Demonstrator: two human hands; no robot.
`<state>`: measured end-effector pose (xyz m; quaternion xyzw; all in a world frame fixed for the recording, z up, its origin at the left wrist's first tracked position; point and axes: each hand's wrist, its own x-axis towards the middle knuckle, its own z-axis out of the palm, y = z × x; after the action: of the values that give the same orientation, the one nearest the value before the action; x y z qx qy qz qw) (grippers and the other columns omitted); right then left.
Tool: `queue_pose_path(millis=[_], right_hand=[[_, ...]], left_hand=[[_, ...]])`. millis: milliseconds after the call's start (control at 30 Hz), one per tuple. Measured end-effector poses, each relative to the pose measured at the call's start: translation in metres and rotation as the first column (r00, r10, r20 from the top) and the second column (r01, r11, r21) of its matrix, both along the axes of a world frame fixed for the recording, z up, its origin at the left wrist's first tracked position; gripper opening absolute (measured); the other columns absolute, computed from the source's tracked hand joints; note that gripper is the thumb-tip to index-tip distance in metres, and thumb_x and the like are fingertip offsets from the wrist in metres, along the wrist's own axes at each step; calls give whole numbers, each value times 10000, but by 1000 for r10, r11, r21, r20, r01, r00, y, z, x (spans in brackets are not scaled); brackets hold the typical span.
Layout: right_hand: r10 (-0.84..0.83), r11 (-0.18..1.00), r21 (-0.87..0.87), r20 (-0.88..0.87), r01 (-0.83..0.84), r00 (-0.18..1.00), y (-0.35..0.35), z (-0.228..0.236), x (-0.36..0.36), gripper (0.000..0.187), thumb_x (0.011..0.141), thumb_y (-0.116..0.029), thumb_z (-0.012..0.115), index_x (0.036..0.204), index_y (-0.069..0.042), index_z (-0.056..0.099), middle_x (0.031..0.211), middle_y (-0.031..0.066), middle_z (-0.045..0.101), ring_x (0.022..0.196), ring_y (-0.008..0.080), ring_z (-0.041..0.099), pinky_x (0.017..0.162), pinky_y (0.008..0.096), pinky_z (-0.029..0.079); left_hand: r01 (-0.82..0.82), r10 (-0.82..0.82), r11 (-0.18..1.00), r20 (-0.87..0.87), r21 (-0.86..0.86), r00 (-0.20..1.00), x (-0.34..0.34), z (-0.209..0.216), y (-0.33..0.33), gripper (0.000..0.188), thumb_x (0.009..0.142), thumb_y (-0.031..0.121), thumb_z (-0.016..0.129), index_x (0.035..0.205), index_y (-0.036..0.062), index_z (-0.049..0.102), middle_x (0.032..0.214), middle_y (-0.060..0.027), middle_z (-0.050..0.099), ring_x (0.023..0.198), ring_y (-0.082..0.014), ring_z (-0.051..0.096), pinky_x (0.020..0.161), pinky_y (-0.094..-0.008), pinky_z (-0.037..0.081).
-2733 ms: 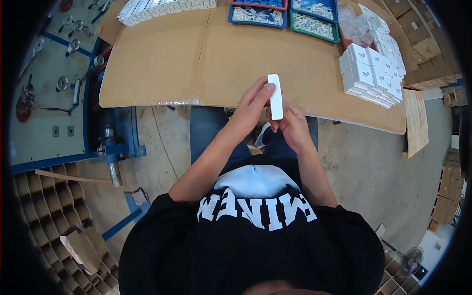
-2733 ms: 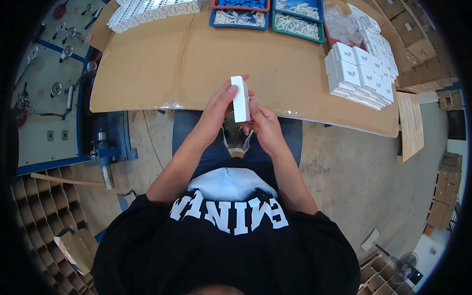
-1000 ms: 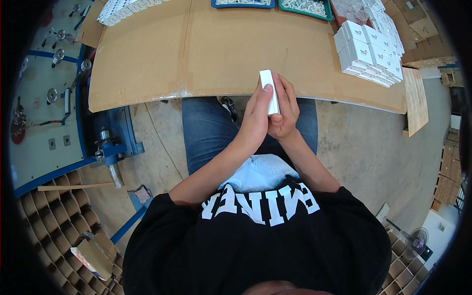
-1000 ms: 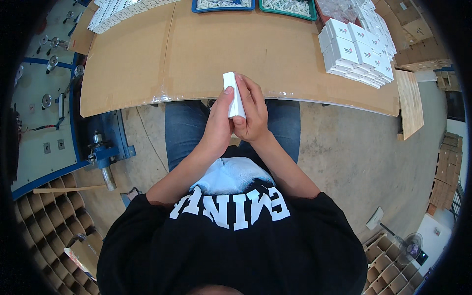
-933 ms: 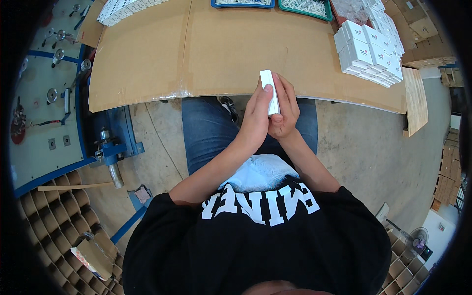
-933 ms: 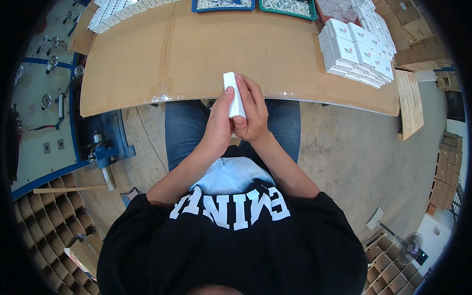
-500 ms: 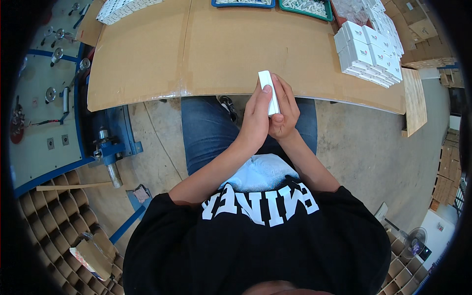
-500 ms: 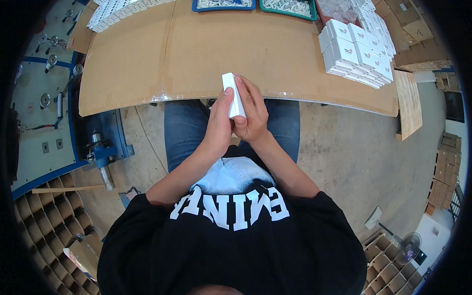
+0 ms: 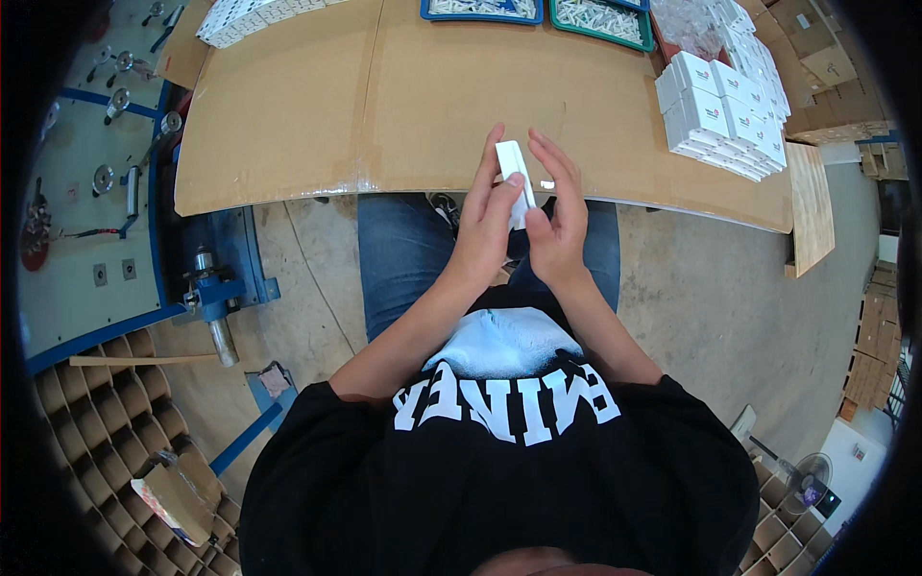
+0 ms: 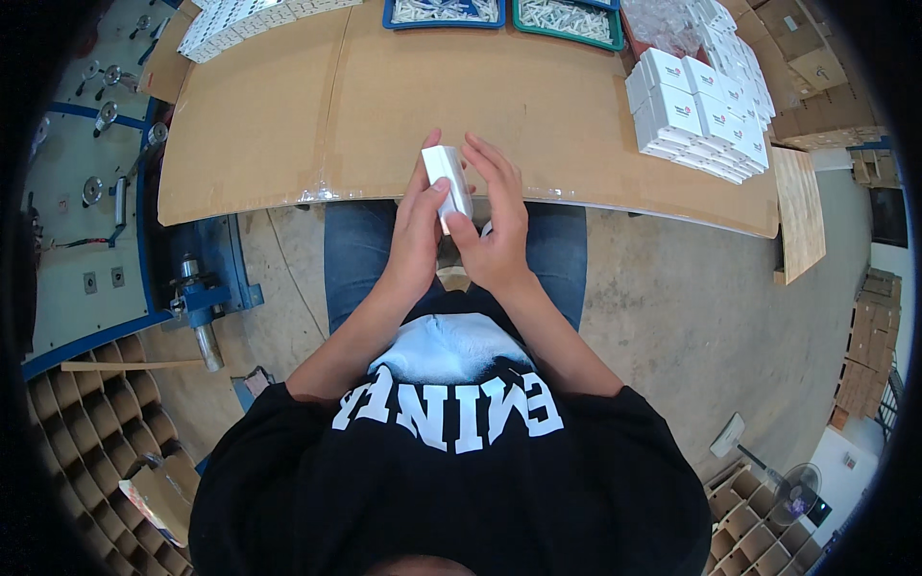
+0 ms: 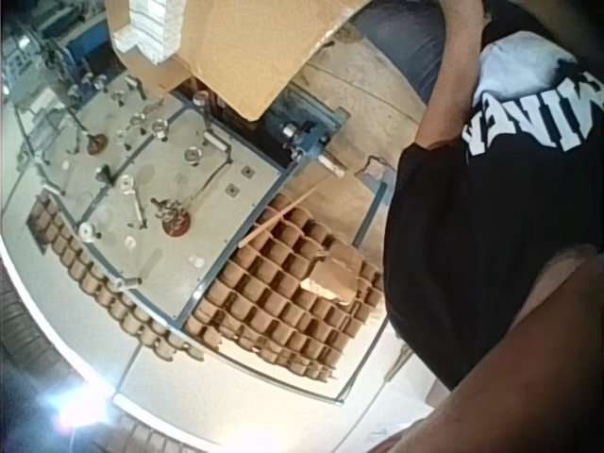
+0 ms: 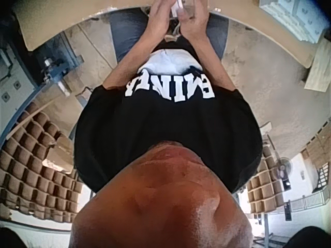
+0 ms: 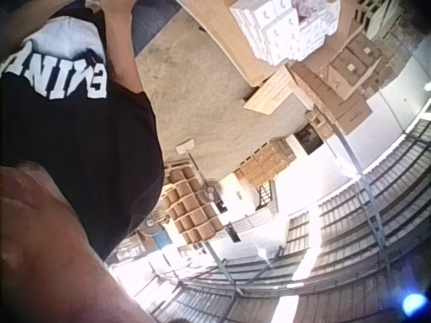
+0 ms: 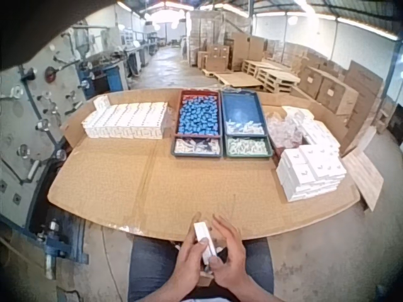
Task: Assembling small electrical or mechanical components into white plastic housings.
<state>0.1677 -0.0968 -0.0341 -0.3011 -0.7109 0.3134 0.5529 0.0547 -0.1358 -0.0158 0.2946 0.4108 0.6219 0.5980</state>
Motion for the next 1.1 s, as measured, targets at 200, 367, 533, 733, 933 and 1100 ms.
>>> queue_pose_path(millis=[200,367,533,733,933,1100], right_hand=[[128,971,-214,73,-110,989,-10,-5,2,469,956,-186,690,1348,53,595,1437,230,544,1319,351,549,1083,421,435],[134,972,-208,96,-112,986,-15,-4,-1,444,1020,-139,585,1407,73,536,1440,261,549,1325,368,562,1082,392,449],[132,988,-98,122,-120,984,-15,-4,-2,433,1046,-135,529,1401,112,516,1436,287,540,1304,394,575,1065,397,467],[116,993,-49,137,-110,984,-15,-3,-4,421,1053,-119,493,1395,125,515,1409,299,558,1267,406,603,1036,399,492],[92,996,-21,138,-90,986,-15,-2,-4,416,1054,-114,478,1391,124,520,1396,296,571,1248,395,620,1018,387,503],[89,996,-40,143,-84,986,-16,3,-5,413,1052,-108,477,1404,102,522,1411,277,569,1262,373,614,1037,388,487]], left_hand=[[-64,71,997,-210,41,975,-7,-10,2,629,1074,247,504,1622,102,233,1319,-82,472,1104,-124,475,985,-266,399],[-107,200,958,-352,265,915,-8,-22,4,612,1074,258,509,1609,91,263,1255,-79,479,1061,-134,477,949,-273,405],[-109,218,948,-357,300,908,-8,-22,1,609,1058,256,518,1590,65,292,1268,-92,480,1090,-152,482,970,-278,395],[-130,270,928,-393,348,879,-9,-21,-1,611,1045,261,523,1572,36,312,1272,-108,483,1113,-177,488,991,-300,391],[-126,257,936,-391,330,884,-8,-20,-3,606,1041,263,522,1561,24,324,1259,-114,487,1115,-176,492,986,-301,397],[-121,244,938,-369,325,897,-10,-19,-2,610,1034,248,533,1561,25,321,1260,-110,480,1110,-172,498,973,-300,408]])
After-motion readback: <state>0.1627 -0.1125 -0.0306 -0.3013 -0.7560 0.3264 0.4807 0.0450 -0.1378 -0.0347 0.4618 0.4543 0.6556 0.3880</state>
